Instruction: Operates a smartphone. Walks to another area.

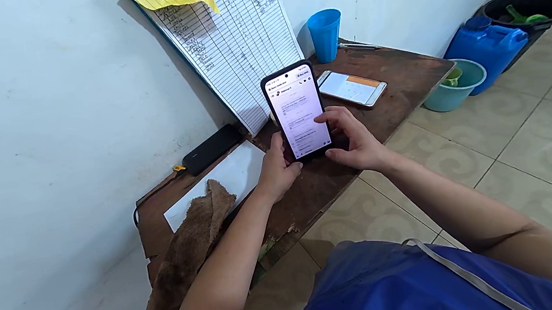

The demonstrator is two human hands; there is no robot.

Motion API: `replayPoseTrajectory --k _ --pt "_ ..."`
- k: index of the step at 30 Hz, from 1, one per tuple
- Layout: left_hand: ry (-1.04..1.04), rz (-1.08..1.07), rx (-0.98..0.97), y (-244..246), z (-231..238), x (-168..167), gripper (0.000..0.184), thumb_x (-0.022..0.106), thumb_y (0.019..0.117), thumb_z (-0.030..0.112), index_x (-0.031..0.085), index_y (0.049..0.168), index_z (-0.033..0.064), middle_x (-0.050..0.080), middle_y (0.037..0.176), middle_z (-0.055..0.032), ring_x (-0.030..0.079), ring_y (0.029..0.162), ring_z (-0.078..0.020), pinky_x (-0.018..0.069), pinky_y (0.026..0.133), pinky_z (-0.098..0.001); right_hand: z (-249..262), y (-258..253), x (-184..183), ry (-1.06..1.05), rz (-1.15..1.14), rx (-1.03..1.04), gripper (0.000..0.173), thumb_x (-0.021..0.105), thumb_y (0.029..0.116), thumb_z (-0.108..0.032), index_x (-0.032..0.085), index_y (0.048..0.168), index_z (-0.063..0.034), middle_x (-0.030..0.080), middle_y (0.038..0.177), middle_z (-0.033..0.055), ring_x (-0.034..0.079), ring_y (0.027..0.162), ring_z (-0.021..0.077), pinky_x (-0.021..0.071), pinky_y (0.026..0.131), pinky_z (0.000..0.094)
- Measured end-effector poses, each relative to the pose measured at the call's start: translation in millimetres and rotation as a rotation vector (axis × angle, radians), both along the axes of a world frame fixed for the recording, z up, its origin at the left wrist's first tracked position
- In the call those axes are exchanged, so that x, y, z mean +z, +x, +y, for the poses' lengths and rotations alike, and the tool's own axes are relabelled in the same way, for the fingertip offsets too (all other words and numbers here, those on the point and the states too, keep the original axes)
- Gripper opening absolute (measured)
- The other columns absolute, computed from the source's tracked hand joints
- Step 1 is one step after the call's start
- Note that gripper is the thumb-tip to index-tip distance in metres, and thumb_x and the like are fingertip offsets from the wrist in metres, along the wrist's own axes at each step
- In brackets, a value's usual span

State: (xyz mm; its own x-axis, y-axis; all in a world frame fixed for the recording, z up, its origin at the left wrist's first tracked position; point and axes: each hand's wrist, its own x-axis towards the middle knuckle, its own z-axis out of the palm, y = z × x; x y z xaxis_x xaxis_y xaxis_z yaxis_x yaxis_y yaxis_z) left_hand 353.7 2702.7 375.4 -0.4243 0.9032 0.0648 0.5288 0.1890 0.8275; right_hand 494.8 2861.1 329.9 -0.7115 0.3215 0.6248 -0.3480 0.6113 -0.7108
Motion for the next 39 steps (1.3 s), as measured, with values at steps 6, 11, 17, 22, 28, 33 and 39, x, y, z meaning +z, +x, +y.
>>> replayPoseTrajectory --k 6,11,17,22,28,33,39 --pt "-0.006 -0.002 0.006 0.4 0.2 0.2 0.069 0.064 0.0844 -0.016 0.033 0.144 -0.0031 0.064 0.114 -0.0190 0.067 0.085 -0.0178 0.0561 0.075 -0.0337 -0.8 -0.1 2.4 -0.003 -0.038 -0.003 0.068 0.067 0.0778 -0.010 0.051 0.143 0.0022 0.047 0.142 0.0249 0.059 0.115 0.0243 0.0545 0.086 0.0325" --pt "0.007 -0.003 -0.002 -0.5 -0.2 -0.9 0.068 0.064 0.0839 -0.015 0.034 0.143 -0.0028 0.063 0.113 -0.0189 0.067 0.083 -0.0178 0.0560 0.073 -0.0335 -1.8 1.0 3.7 0.005 -0.078 -0.017 0.032 0.067 0.0754 -0.013 0.067 0.104 0.0017 0.045 0.140 0.0268 0.053 0.123 0.0269 0.0511 0.093 0.0344" --pt "0.012 0.014 -0.006 -0.5 0.3 -1.5 0.068 0.064 0.0833 -0.016 0.034 0.143 -0.0039 0.064 0.113 -0.0188 0.067 0.085 -0.0180 0.0558 0.074 -0.0333 -0.3 0.4 1.6 -0.002 -0.047 -0.002 0.061 0.067 0.0758 -0.012 0.056 0.135 0.0013 0.047 0.141 0.0245 0.058 0.114 0.0228 0.0538 0.083 0.0302" --pt "0.017 0.003 -0.004 0.3 0.0 -0.4 0.069 0.064 0.0830 -0.017 0.035 0.143 -0.0035 0.064 0.113 -0.0175 0.067 0.084 -0.0160 0.0553 0.072 -0.0314 -0.6 0.6 2.8 -0.014 -0.068 0.000 0.062 0.067 0.0770 -0.011 0.056 0.137 0.0017 0.045 0.143 0.0249 0.059 0.114 0.0228 0.0542 0.086 0.0320" --pt "0.016 0.003 -0.006 0.6 0.0 -0.5 0.068 0.064 0.0832 -0.017 0.035 0.143 -0.0029 0.064 0.112 -0.0171 0.067 0.086 -0.0161 0.0554 0.074 -0.0317 -1.1 1.1 2.3 0.007 -0.049 -0.012 0.057 0.067 0.0758 -0.014 0.060 0.131 0.0000 0.046 0.141 0.0237 0.056 0.118 0.0238 0.0531 0.088 0.0313" --pt "0.035 -0.003 -0.011 1.1 -0.7 -1.1 0.068 0.063 0.0826 -0.017 0.035 0.143 -0.0032 0.064 0.114 -0.0176 0.067 0.088 -0.0166 0.0558 0.076 -0.0322 0.4 -0.6 1.8 0.008 -0.043 0.005 0.079 0.066 0.0789 -0.014 0.040 0.153 -0.0014 0.045 0.143 0.0230 0.059 0.114 0.0217 0.0547 0.087 0.0314" --pt "0.026 0.014 -0.001 0.1 -0.6 -2.2 0.068 0.065 0.0827 -0.016 0.035 0.143 -0.0038 0.063 0.111 -0.0194 0.067 0.087 -0.0199 0.0558 0.075 -0.0356 -1.8 -0.8 2.6 -0.021 -0.053 -0.015 0.058 0.067 0.0771 -0.010 0.058 0.134 0.0007 0.046 0.142 0.0241 0.057 0.118 0.0238 0.0539 0.087 0.0321"
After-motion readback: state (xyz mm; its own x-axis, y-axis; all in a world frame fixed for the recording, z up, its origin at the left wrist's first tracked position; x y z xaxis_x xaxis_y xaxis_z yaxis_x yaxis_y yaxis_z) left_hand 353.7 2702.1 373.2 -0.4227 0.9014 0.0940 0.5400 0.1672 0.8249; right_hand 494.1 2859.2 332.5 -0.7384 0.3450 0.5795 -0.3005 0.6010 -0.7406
